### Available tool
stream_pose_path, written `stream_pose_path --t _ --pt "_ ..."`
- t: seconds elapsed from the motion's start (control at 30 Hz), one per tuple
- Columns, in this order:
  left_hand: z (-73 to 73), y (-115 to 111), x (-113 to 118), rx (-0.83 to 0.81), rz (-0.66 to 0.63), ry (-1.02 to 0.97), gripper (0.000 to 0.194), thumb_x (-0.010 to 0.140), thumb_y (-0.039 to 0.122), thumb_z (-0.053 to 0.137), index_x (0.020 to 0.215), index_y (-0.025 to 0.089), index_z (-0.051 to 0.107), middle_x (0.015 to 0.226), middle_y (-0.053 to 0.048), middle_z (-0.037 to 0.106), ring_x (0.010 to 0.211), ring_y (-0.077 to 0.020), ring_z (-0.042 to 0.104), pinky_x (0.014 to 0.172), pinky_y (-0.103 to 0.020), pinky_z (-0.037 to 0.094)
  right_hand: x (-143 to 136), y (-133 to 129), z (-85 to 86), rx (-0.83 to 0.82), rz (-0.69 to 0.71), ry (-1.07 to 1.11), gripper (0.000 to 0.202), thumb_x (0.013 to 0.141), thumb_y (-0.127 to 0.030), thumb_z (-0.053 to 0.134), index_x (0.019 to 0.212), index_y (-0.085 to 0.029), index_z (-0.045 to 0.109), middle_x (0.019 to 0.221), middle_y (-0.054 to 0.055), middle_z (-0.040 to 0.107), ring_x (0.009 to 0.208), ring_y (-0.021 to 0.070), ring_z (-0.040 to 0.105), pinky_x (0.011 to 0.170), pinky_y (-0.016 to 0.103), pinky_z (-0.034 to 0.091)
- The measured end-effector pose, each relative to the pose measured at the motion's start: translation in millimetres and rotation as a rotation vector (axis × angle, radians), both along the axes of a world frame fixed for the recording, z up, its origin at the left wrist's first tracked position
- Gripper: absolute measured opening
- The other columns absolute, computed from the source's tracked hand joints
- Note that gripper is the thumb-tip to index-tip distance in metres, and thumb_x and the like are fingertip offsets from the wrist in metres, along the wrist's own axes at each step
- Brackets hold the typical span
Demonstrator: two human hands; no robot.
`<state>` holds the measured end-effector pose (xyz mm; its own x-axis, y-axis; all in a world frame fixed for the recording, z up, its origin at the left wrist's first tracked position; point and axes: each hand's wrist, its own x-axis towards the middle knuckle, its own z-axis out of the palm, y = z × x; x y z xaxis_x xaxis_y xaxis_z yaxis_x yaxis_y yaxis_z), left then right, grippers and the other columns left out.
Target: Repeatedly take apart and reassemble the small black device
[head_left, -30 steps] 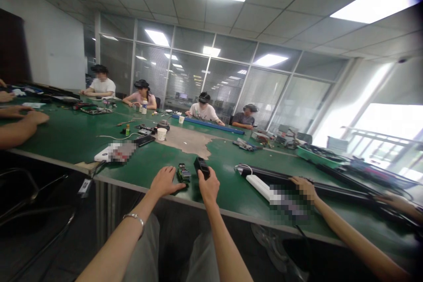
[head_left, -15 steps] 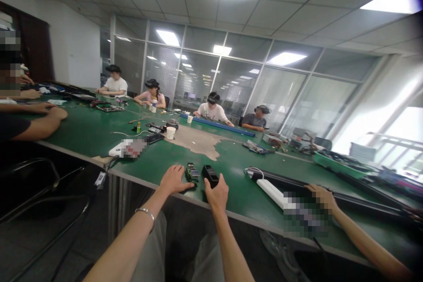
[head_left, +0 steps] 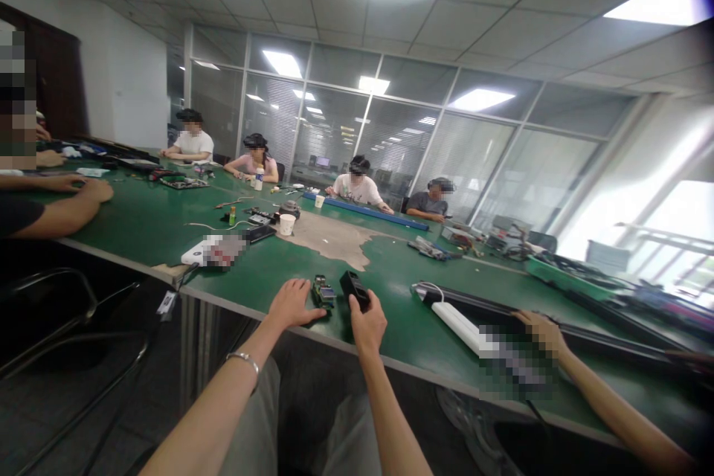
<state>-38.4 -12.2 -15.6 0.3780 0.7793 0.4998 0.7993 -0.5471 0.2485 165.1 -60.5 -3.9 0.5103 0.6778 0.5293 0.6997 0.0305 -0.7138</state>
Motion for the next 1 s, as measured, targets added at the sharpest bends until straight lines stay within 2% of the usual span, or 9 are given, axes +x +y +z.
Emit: stream_pose_path --t 0.1,0.2,0.4,0.53,0.67,0.77,0.9,1.0 --pt "0.2 -0.4 0.0 0.004 -0.003 -0.002 0.085 0.072 0.082 0.048 0.127 0.018 0.050 0.130 -0.015 0.055 0.123 -0.0335 0.047 0.104 -0.044 0.033 -16.8 4.3 16.6 0.068 0.057 0.058 0.060 0.080 -0.053 0.055 0.125 -0.013 0.058 0.114 0.014 0.067 0.099 0.0248 0.064 0.086 0.032 0.045" --pt "0.8 -1.1 -0.1 0.004 -0.004 0.002 0.082 0.073 0.079 0.051 0.126 0.017 0.050 0.130 -0.016 0.055 0.124 -0.0335 0.046 0.105 -0.045 0.033 -36.8 8.4 28.4 0.098 0.132 0.021 0.058 0.080 -0.050 0.056 0.123 -0.013 0.058 0.113 0.013 0.067 0.099 0.0237 0.064 0.087 0.031 0.045" --pt "3.3 -3.5 -0.2 0.002 -0.005 0.002 0.077 0.075 0.077 0.051 0.124 0.017 0.050 0.130 -0.016 0.055 0.123 -0.0334 0.048 0.106 -0.046 0.033 -58.1 8.5 34.6 -0.066 0.146 -0.124 0.052 0.079 -0.044 0.059 0.122 -0.013 0.059 0.110 0.013 0.068 0.103 0.0248 0.063 0.089 0.031 0.044" --pt "4.1 -3.0 0.3 -0.016 -0.004 0.007 0.074 0.077 0.072 0.051 0.126 0.016 0.048 0.131 -0.017 0.054 0.123 -0.0343 0.047 0.106 -0.048 0.033 -62.5 4.4 33.9 -0.194 0.132 -0.245 0.049 0.081 -0.041 0.058 0.122 -0.014 0.057 0.109 0.014 0.068 0.101 0.0257 0.064 0.085 0.031 0.044" --pt "3.9 -2.0 0.3 -0.036 -0.004 0.020 0.079 0.076 0.067 0.054 0.134 0.015 0.043 0.136 -0.018 0.051 0.126 -0.0350 0.045 0.107 -0.047 0.031 -62.1 -1.5 25.0 -0.247 0.152 -0.264 0.047 0.078 -0.038 0.061 0.119 -0.015 0.059 0.104 0.014 0.069 0.096 0.0260 0.065 0.081 0.031 0.045" --pt "3.5 -2.0 0.2 -0.045 -0.001 0.028 0.086 0.074 0.065 0.056 0.138 0.010 0.039 0.138 -0.020 0.049 0.128 -0.0359 0.043 0.108 -0.046 0.030 -59.9 -3.8 15.1 -0.254 0.182 -0.277 0.055 0.081 -0.040 0.058 0.129 -0.015 0.053 0.108 0.014 0.068 0.100 0.0261 0.065 0.082 0.032 0.045" --pt "3.1 -2.3 0.2 -0.051 0.007 0.030 0.089 0.074 0.066 0.055 0.140 0.009 0.036 0.138 -0.020 0.048 0.128 -0.0361 0.043 0.108 -0.046 0.030 -57.8 -1.2 7.8 -0.249 0.166 -0.237 0.076 0.080 -0.051 0.057 0.138 -0.005 0.042 0.123 0.022 0.060 0.112 0.0298 0.059 0.089 0.034 0.044" --pt "2.9 -1.9 0.0 -0.051 0.008 0.030 0.093 0.072 0.071 0.054 0.141 0.011 0.035 0.139 -0.019 0.048 0.128 -0.0357 0.043 0.108 -0.045 0.029 -57.4 0.3 8.7 -0.241 0.145 -0.153 0.074 0.077 -0.054 0.058 0.132 -0.005 0.049 0.117 0.023 0.063 0.109 0.0317 0.060 0.088 0.036 0.045"
